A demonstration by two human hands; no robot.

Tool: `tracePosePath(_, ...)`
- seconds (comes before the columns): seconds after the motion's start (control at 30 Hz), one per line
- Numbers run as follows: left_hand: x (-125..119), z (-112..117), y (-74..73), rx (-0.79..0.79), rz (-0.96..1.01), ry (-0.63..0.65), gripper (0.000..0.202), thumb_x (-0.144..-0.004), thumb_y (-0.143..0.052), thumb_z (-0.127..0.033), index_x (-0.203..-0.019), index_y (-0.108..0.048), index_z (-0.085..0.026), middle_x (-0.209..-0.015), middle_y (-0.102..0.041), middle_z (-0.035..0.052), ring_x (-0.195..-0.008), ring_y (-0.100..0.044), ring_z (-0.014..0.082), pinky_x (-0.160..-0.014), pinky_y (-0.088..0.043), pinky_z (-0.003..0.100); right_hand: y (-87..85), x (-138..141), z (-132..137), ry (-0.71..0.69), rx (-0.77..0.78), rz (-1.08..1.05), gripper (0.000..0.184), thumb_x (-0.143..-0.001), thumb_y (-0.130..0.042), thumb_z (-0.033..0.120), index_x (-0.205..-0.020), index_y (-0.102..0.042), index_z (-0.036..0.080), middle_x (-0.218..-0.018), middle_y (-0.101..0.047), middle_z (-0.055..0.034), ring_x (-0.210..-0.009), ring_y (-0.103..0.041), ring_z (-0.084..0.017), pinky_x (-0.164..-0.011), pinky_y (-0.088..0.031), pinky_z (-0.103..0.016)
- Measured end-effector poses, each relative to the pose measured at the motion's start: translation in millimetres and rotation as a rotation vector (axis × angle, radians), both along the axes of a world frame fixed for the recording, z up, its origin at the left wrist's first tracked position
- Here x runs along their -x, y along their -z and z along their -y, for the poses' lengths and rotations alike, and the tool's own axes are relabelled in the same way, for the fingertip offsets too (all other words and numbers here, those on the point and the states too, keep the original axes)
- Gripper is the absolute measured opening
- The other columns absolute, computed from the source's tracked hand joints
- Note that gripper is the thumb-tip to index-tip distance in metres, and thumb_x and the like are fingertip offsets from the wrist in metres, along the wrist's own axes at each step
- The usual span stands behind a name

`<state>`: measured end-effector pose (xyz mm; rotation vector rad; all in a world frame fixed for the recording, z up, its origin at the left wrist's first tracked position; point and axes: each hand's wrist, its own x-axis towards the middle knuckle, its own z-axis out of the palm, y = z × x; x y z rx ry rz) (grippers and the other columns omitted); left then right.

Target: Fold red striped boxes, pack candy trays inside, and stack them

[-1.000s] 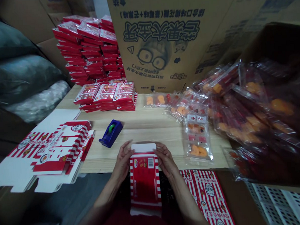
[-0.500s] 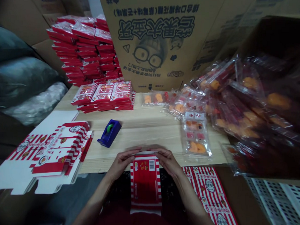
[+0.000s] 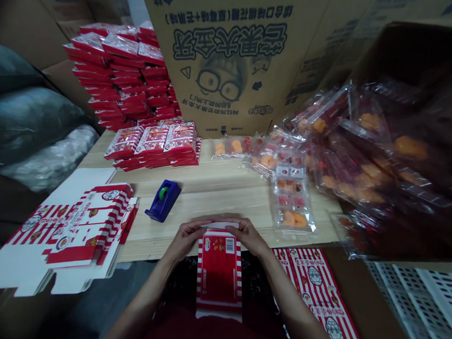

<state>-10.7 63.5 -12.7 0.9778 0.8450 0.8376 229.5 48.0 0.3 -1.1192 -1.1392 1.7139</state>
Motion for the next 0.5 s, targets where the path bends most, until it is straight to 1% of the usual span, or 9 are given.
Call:
tracePosePath(0.07,0.3,1.0,1.8,-0.002,0.006,-0.004,0.035,-0.086,-0.076,-0.03,-0.119,-0.078,-0.02,-0.126,-0.076,0.0111,-0.113,-0.072,0.0282,-0.103,-0.053,0.042,3.7,2.8,0.3,0.002,-0.014,-0.004,0.048,-0.084,-0.075,0.059,-0.12,-0.077,0.028,-0.112,-0.081,-0.0063,-0.103,-0.076,-0.031,-0.097,-0.057,-0.05)
tracePosePath(0.13,1.5,3.1,3.6,-0.011,0.009,-0.007,0.03,-0.086,-0.076,-0.03,-0.114,-0.08,-0.02,-0.13,-0.074,0.0112,-0.118,-0.07,0.0292,-0.105,-0.051,0.043,3.6,1.5,3.0,-0.014,-0.032,-0.003,0.046,-0.085,-0.074,0.059,-0.117,-0.079,0.027,-0.116,-0.081,-0.0062,-0.11,-0.074,-0.031,-0.104,-0.053,-0.052)
tracePosePath(0.2,3.3,4.8,3.6,-0.035,0.0,-0.003,0.024,-0.086,-0.076,-0.03,-0.107,-0.082,-0.019,-0.131,-0.073,0.0117,-0.124,-0.067,0.0302,-0.109,-0.049,0.043,-0.6,-4.0,6.7,-0.046,-0.048,-0.002,0.043,-0.086,-0.074,0.057,-0.117,-0.079,0.027,-0.121,-0.079,-0.0065,-0.119,-0.07,-0.031,-0.112,-0.047,-0.052)
tracePosePath(0.27,5.4,5.4,0.5,-0.084,-0.029,0.016,0.022,-0.088,-0.075,-0.03,-0.104,-0.083,-0.019,-0.131,-0.073,0.0123,-0.127,-0.064,0.0306,-0.111,-0.046,0.044,-6.6,-11.5,9.9,-0.072,-0.057,0.021,0.041,-0.088,-0.072,0.055,-0.117,-0.079,0.027,-0.125,-0.077,-0.0069,-0.124,-0.067,-0.03,-0.116,-0.043,-0.051)
tracePosePath(0.37,7.6,5.1,-9.4,-0.16,-0.082,0.099,0.024,-0.091,-0.071,-0.034,-0.107,-0.082,-0.019,-0.134,-0.071,0.0127,-0.131,-0.062,0.0304,-0.113,-0.044,0.043,-13.5,-20.0,12.8,-0.071,-0.055,0.087,0.037,-0.091,-0.069,0.056,-0.112,-0.08,0.027,-0.12,-0.079,-0.0073,-0.119,-0.07,-0.028,-0.112,-0.046,-0.05)
tracePosePath(0.43,7.3,4.2,-17.4,-0.172,-0.099,0.145,0.027,-0.094,-0.068,-0.038,-0.109,-0.081,-0.019,-0.137,-0.069,0.0127,-0.132,-0.061,0.0301,-0.113,-0.044,0.043,-17.0,-22.1,13.5,-0.066,-0.052,0.112,0.035,-0.089,-0.072,0.056,-0.106,-0.081,0.026,-0.115,-0.081,-0.0069,-0.111,-0.073,-0.027,-0.107,-0.05,-0.048)
tracePosePath(0.5,5.5,2.1,-23.7,-0.165,-0.122,0.158,0.029,-0.095,-0.067,-0.04,-0.108,-0.081,-0.019,-0.135,-0.07,0.0128,-0.129,-0.063,0.0295,-0.109,-0.047,0.041,-21.5,-22.3,12.9,-0.088,-0.048,0.119,0.036,-0.085,-0.076,0.055,-0.107,-0.081,0.026,-0.116,-0.08,-0.0068,-0.108,-0.073,-0.027,-0.103,-0.053,-0.046)
